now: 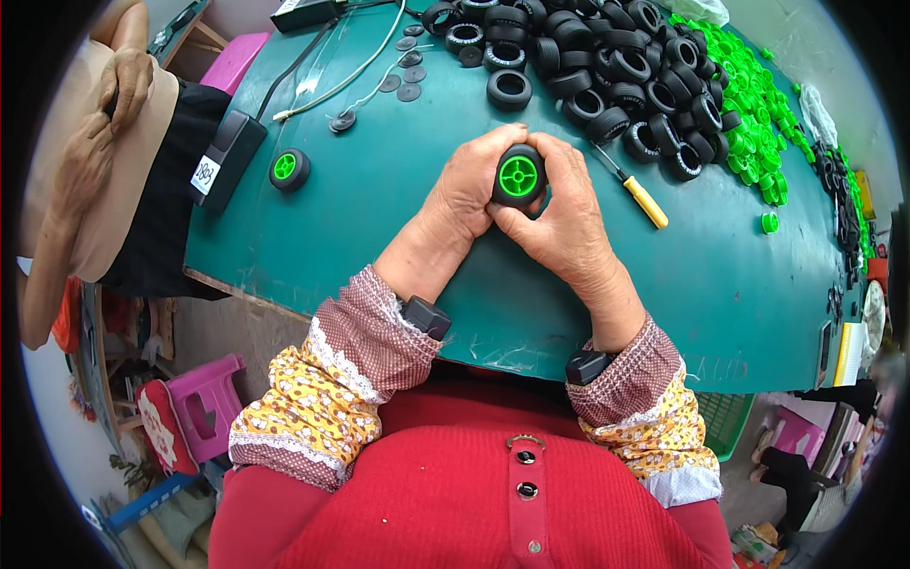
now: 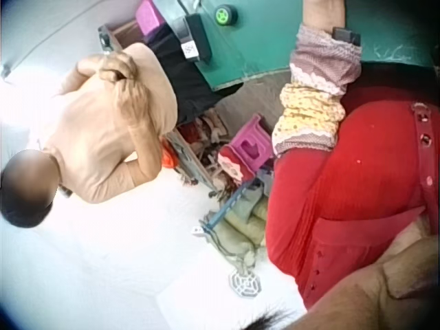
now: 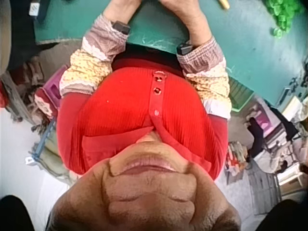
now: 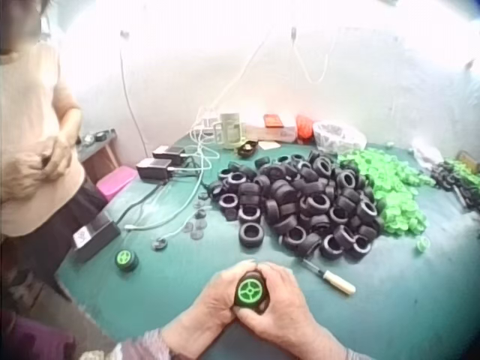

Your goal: Assembling toy wheels by inserting green plastic hubs into black rubber tires on a production table.

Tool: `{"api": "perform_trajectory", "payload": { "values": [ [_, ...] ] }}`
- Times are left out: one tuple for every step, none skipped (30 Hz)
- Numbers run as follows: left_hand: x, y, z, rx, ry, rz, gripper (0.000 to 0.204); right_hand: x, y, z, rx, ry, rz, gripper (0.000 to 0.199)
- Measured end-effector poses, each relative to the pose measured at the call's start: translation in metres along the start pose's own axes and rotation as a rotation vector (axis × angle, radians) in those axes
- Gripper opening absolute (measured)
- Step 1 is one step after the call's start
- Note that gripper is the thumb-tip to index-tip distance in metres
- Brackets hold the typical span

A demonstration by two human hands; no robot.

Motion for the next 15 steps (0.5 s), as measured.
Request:
{"api": "perform_trajectory", "payload": {
  "values": [
    [-0.001,-0.001,0.0,0.016,0.003,0.003,0.03,0.0,-0.001,0.0,0.012,0.0,-0.004,0.053],
    [-0.001,-0.003,0.0,0.032,0.006,0.006,0.031,0.0,-0.002,0.0,0.025,-0.001,-0.009,0.053],
    [-0.002,-0.005,0.002,0.033,0.007,0.004,0.031,0.001,-0.001,0.0,0.023,-0.003,-0.009,0.053],
    [-0.002,-0.005,0.005,0.004,0.001,0.036,0.034,0.002,0.003,0.0,-0.01,0.004,-0.054,0.052],
    [0.0,-0.005,0.009,-0.026,-0.005,0.068,0.037,0.004,0.007,0.0,-0.043,0.012,-0.099,0.051],
    [-0.002,0.001,0.01,-0.072,-0.032,0.146,0.044,0.008,0.016,-0.002,-0.115,0.065,-0.086,0.047],
    [-0.001,0.002,0.008,-0.07,-0.035,0.144,0.044,0.017,0.023,-0.003,-0.16,0.156,-0.041,0.044],
    [-0.009,0.004,0.005,-0.072,-0.104,0.209,0.043,0.021,0.021,-0.002,-0.162,0.166,-0.114,0.044],
    [-0.018,0.004,0.001,-0.075,-0.173,0.273,0.042,0.024,0.019,-0.002,-0.164,0.175,-0.187,0.044],
    [-0.016,0.006,0.003,-0.157,-0.138,0.323,0.035,0.016,0.023,-0.003,-0.203,0.111,-0.142,0.045],
    [-0.014,0.005,0.005,-0.155,-0.14,0.321,0.035,0.009,0.027,-0.005,-0.243,0.047,-0.096,0.046],
    [-0.006,0.012,0.006,-0.188,-0.099,0.321,0.029,0.004,0.028,-0.005,-0.233,0.018,-0.001,0.049],
    [0.0,0.017,0.007,-0.221,-0.056,0.322,0.023,0.004,0.031,-0.004,-0.235,0.02,-0.003,0.049],
    [-0.001,0.025,0.008,-0.349,-0.027,0.451,0.022,-0.002,0.045,-0.006,-0.354,0.001,0.272,0.048],
    [-0.004,0.026,0.005,-0.345,-0.03,0.45,0.022,-0.012,0.054,-0.009,-0.471,-0.017,0.547,0.047]
  ]
}}
Point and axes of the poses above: each hand's wrist, its own z-axis towards the middle knuckle, its own x-axis out of the back of the hand, y = z × x, the point moved 10 cm from there along z, towards the middle knuckle, and after that the axes turned 3 degrees about x, right-handed, at the moved point
